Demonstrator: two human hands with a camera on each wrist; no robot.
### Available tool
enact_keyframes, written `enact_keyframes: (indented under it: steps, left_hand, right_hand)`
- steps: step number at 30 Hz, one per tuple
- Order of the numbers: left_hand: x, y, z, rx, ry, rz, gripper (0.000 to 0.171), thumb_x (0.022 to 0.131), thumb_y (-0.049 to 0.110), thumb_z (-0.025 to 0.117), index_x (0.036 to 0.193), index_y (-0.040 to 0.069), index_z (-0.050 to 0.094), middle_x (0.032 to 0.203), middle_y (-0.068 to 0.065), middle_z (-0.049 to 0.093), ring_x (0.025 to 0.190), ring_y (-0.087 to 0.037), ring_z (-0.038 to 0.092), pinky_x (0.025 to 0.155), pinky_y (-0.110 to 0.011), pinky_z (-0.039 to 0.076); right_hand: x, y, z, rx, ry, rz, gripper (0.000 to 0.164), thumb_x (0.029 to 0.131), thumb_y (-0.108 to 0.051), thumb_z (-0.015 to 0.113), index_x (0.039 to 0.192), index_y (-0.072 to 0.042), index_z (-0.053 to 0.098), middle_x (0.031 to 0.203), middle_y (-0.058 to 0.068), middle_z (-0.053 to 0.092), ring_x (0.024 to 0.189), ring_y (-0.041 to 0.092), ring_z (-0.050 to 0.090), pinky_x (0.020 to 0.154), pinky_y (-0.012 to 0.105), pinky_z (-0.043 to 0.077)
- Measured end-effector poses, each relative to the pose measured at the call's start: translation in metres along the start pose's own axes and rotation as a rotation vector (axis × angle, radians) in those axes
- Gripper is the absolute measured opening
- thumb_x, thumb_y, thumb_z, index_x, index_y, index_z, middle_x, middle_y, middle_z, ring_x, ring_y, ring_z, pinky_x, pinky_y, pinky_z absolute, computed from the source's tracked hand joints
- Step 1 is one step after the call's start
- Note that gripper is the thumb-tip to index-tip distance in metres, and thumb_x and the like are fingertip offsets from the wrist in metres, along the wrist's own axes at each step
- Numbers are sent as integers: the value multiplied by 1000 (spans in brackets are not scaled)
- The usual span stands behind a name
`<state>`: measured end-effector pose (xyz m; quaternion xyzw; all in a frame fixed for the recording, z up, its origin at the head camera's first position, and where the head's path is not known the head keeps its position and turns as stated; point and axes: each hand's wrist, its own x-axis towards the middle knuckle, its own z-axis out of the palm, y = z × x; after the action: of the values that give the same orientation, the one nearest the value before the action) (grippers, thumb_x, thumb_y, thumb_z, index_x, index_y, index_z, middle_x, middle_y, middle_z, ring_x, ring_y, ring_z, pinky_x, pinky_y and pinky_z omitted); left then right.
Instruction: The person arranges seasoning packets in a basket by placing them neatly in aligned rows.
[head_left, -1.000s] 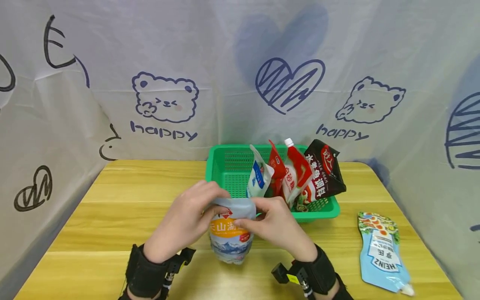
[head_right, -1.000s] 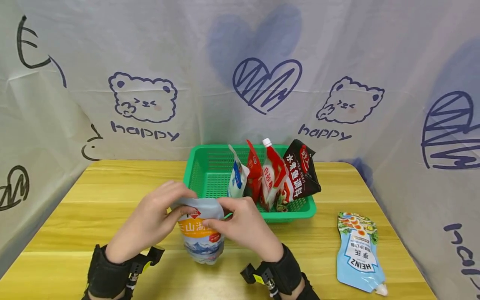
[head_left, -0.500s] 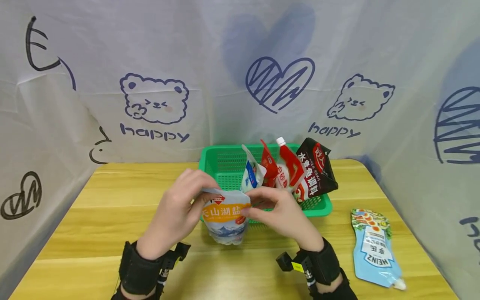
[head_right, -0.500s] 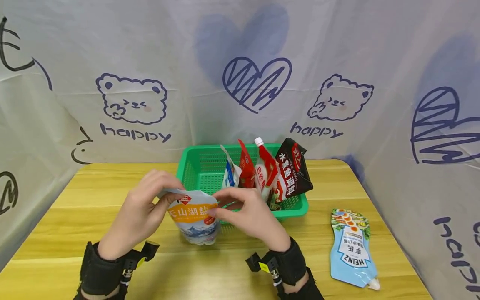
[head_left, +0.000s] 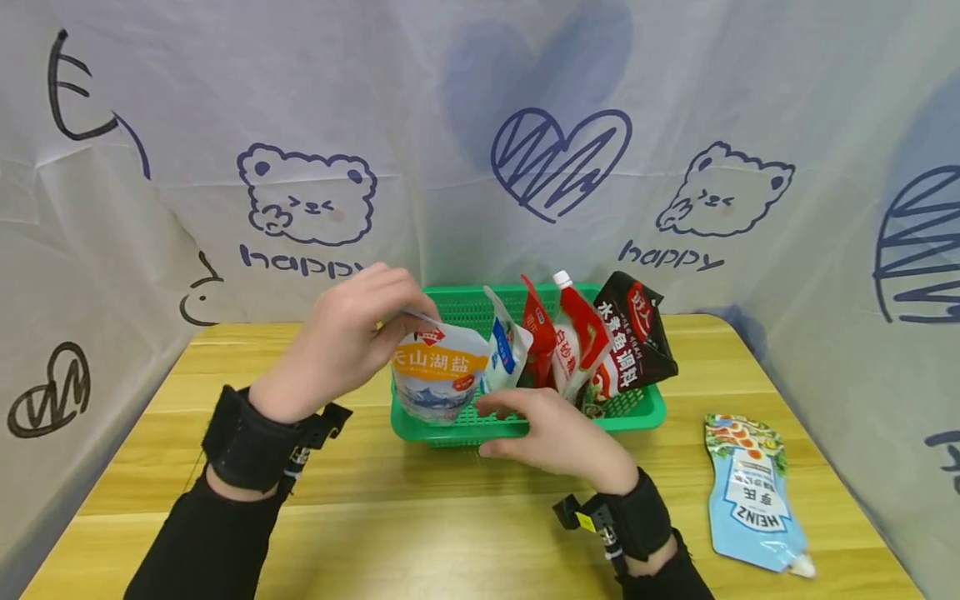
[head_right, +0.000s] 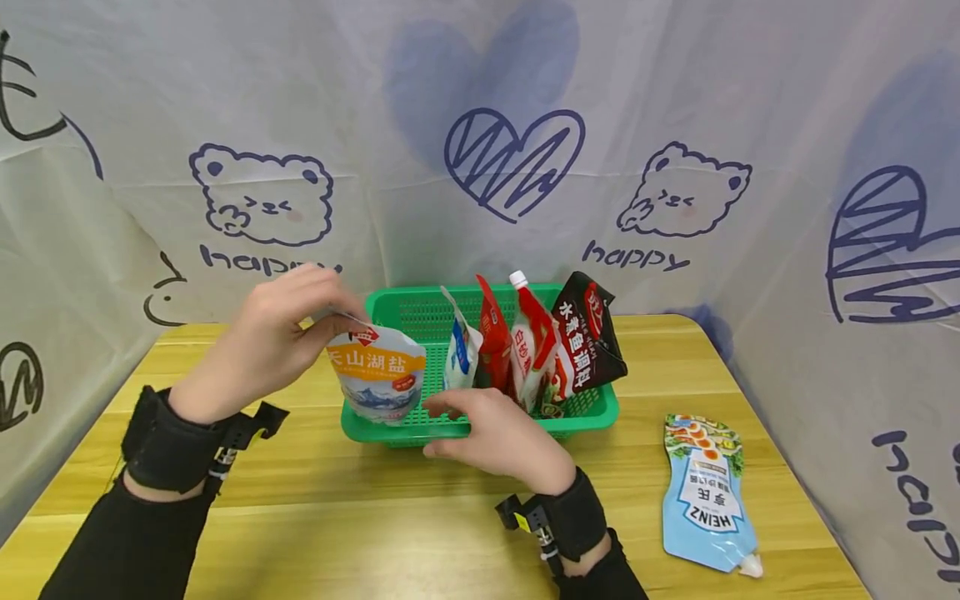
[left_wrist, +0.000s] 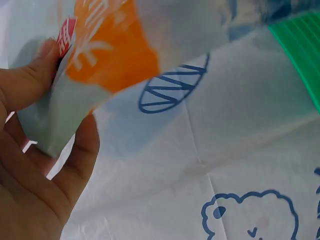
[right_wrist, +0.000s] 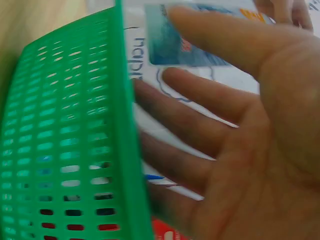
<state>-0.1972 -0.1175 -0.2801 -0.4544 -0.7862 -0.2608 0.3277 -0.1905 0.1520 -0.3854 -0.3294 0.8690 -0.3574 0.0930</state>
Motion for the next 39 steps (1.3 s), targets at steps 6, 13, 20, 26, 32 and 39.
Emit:
enact_keyframes:
  steps: [6,13,20,26,32,39]
  left_hand:
    - [15,-17,1,18,-171,-29,17,89,-5,78,89,11,73,87,0,70,80,-15,61,70,-29,54]
    - [25,-36,19,37,-353,-25,23,90,-10,72,81,11,71,81,1,70,73,-16,63,69,-30,55]
    - [29,-56,41,81,-473,-16,32,88,-17,68,74,12,69,76,1,67,70,-16,59,67,-30,54]
    - [30,-68,54,96,-533,-36,34,88,-20,62,73,10,66,77,0,62,72,-17,52,66,-30,48]
    - [32,-76,62,64,-537,-61,34,90,-18,65,76,12,70,84,-1,72,81,-19,63,75,-33,55]
    - [33,-82,73,21,-530,-90,26,93,-12,69,80,10,75,88,-3,75,87,-22,66,86,-37,57]
  right_hand:
    - [6,4,12,-203,-106,44,40,99,-24,73,137,-12,68,135,4,69,122,23,65,100,44,55]
    - [7,4,14,-239,-84,51,30,103,-19,67,132,-13,72,130,4,71,118,24,67,97,45,56]
    - [6,6,14,-241,-94,50,31,104,-20,65,134,-15,70,133,5,70,121,25,66,99,46,55]
    - [7,6,14,-260,-88,45,31,104,-20,66,134,-16,71,133,4,70,122,25,66,100,46,55]
    - [8,7,14,-258,-90,44,31,104,-21,66,134,-16,71,132,4,70,121,24,66,99,45,55]
    - [7,9,14,-245,-95,53,31,104,-21,66,134,-16,71,132,4,71,120,23,67,98,45,56]
